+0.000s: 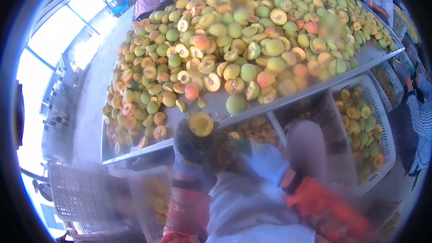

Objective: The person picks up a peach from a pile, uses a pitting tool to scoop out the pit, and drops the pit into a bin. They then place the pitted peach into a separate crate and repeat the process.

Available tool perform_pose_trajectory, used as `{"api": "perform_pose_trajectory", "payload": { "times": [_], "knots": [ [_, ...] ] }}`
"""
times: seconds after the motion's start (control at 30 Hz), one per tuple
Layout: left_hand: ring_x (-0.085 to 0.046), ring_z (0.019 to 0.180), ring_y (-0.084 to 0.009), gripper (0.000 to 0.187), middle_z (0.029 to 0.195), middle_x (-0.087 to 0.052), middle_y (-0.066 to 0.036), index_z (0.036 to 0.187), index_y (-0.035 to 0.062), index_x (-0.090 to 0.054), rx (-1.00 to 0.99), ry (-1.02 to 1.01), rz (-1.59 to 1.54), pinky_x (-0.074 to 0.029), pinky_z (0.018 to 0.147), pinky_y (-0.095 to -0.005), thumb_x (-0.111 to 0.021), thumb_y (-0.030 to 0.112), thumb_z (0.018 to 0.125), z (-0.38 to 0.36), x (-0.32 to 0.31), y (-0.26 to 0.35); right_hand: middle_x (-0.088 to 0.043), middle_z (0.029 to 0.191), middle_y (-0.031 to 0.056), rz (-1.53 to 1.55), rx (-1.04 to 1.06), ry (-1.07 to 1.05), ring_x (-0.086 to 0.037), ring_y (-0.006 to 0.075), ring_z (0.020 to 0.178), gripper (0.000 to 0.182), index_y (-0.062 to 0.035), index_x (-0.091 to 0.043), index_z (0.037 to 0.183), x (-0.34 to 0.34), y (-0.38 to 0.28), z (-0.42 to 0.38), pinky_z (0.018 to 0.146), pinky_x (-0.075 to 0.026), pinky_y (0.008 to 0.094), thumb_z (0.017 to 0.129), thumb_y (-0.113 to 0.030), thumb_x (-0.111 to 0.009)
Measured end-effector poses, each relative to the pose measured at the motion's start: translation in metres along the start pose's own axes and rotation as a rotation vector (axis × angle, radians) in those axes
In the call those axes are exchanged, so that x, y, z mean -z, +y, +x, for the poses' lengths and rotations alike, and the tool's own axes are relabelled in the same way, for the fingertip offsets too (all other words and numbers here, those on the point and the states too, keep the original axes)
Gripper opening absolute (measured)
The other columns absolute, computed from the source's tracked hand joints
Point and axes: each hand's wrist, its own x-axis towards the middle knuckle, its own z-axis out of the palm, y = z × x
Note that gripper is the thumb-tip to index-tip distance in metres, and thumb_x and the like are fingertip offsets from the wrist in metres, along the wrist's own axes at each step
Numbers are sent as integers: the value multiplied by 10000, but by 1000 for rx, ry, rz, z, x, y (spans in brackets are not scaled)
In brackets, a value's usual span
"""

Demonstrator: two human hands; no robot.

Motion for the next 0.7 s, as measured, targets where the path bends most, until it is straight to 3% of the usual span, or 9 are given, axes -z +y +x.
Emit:
{"api": "perform_pose_trajectory", "payload": {
  "times": [0.1,0.17,0.3,0.4,0.43,0.47,0.5,0.57,0.7],
  "knots": [
    [-572,978,-265,424,1115,-535,-108,1268,57,-409,271,128,-472,-519,823,-410,-492,274,914,-16,12,0,-624,837,204,136,14,26,-615,360,735,428,-44,-506,1130,-6,7,-5,666,-489,415,818,-308,-631],
    [-575,982,-265,427,1118,-536,-106,1276,66,-407,272,157,-461,-522,819,-414,-484,284,917,-23,17,0,-630,880,197,460,79,55,-615,347,794,452,-8,-515,1138,1,0,1,684,-492,406,793,-280,-622],
    [-585,978,-261,436,1092,-554,-112,1290,95,-410,253,163,-458,-529,807,-424,-473,321,921,-32,35,-9,-622,943,195,19,47,44,-604,349,840,497,-26,-512,1178,5,-3,0,743,-476,413,759,-244,-667],
    [-583,954,-312,463,1013,-586,-128,1211,35,-459,314,271,-609,-515,821,-466,-488,379,904,-46,41,1,-608,891,212,324,117,46,-613,356,808,410,13,-491,1147,3,-10,-3,687,-487,358,794,-119,-650],
    [-575,971,-326,417,1019,-586,-134,1168,41,-485,320,285,-654,-499,844,-485,-485,363,903,-52,43,1,-609,916,212,207,55,63,-610,360,834,416,18,-489,1147,-4,-11,-3,702,-487,377,789,-121,-652],
    [-573,975,-323,396,1028,-584,-134,1163,38,-488,256,276,-615,-491,852,-497,-504,327,893,-56,34,7,-604,962,214,31,23,-11,-599,366,872,444,13,-493,1145,-15,3,2,731,-479,395,759,-116,-671],
    [-576,966,-303,380,1061,-564,-124,1181,50,-483,-86,192,255,-498,845,-490,-537,252,863,-68,18,15,-604,962,214,47,67,-25,-599,366,872,444,13,-493,1145,-21,8,0,731,-479,395,759,-116,-671],
    [-571,967,-260,400,1092,-541,-99,1212,68,-473,242,188,-603,-516,832,-446,-546,148,827,-69,27,22,-592,999,226,-80,213,144,-582,371,913,491,10,-490,1153,-25,13,0,752,-474,395,723,-115,-690],
    [-528,991,-202,537,1102,-486,-54,1273,100,-435,318,92,-381,-522,834,-380,-537,25,752,-72,45,-18,-590,1006,215,-48,134,-55,-576,359,937,509,7,-490,1157,-29,4,5,778,-471,374,698,-81,-692]
  ]
}}
